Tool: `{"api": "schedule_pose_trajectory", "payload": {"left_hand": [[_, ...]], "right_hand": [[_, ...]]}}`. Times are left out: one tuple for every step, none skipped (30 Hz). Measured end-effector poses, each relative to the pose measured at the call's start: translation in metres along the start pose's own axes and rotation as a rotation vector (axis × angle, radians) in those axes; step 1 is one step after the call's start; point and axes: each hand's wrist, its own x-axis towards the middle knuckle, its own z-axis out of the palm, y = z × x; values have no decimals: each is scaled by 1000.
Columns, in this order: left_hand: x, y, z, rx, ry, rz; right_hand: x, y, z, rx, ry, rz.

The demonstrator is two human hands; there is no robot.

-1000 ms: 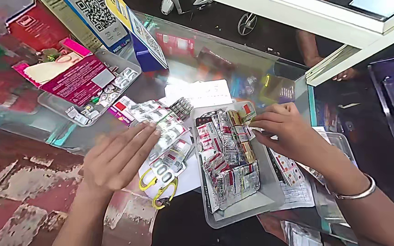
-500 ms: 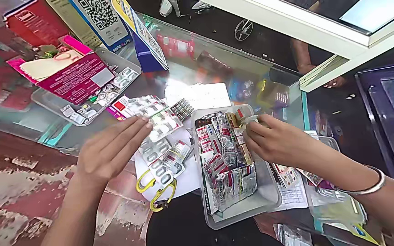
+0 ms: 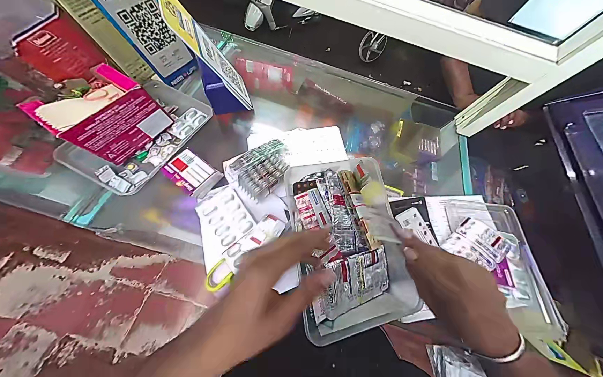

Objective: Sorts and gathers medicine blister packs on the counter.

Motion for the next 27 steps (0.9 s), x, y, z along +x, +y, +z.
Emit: {"api": "schedule_pose_trajectory", "payload": {"left_hand": [[2, 5, 15, -231, -96, -71], [5, 8, 25, -398, -135, -135], [10, 9, 31, -477, -124, -190], [14, 10, 32, -488, -73, -240], [17, 9, 31, -483, -12, -292], [19, 7, 27, -483, 35, -336], [20, 5, 20, -514, 58, -379], [20, 3, 13, -557, 72, -415], [19, 1, 6, -591, 88, -446], [17, 0, -1, -613, 102, -476], [16, -1, -7, -623, 109, -499], [14, -1, -13, -621, 113, -513], [13, -1, -18, -613, 111, -518], [12, 0, -21, -610, 103, -518], [11, 0, -24, -610, 100, -516], [9, 1, -25, -614, 101, -515], [8, 2, -27, -625, 102, -514], [7, 3, -28, -633, 110, -517], [6, 4, -30, -637, 116, -517], [5, 4, -31, -642, 120, -513], [3, 3, -32, -645, 122, -509], [2, 2, -33, -645, 119, -508], [1, 1, -34, -640, 117, -508], [0, 1, -35, -637, 113, -510], [0, 0, -36, -635, 108, -512], [-1, 0, -37, -635, 104, -514], [-1, 0, -37, -634, 105, -519]], "right_hand": [[3, -7, 7, 52, 11, -80], [6, -13, 15, 95, 23, -158], [9, -17, 23, 129, 24, -219], [11, -19, 29, 167, 14, -249], [13, -19, 34, 229, -5, -234], [15, -16, 37, 315, -22, -175], [20, -10, 37, 413, -36, -79], [29, -1, 36, 509, -48, 30], [41, 12, 37, 557, -80, 108], [55, 25, 43, 546, -125, 136], [69, 37, 53, 471, -198, 108], [83, 44, 66, 405, -298, 34], [94, 47, 79, 370, -425, -57], [105, 46, 91, 358, -560, -143], [114, 42, 103, 350, -683, -214], [122, 36, 112, 325, -793, -269], [127, 31, 120, 293, -850, -323], [130, 27, 126, 268, -876, -365], [132, 24, 129, 248, -912, -380], [134, 20, 130, 215, -957, -383], [136, 17, 130, 179, -995, -378], [138, 13, 128, 134, -1052, -363], [142, 8, 125, 87, -1128, -335], [146, 5, 123, 43, -1179, -317], [148, 2, 121, 2, -1214, -309], [150, 0, 120, -43, -1242, -311], [152, -1, 119, -93, -1266, -321]]}}
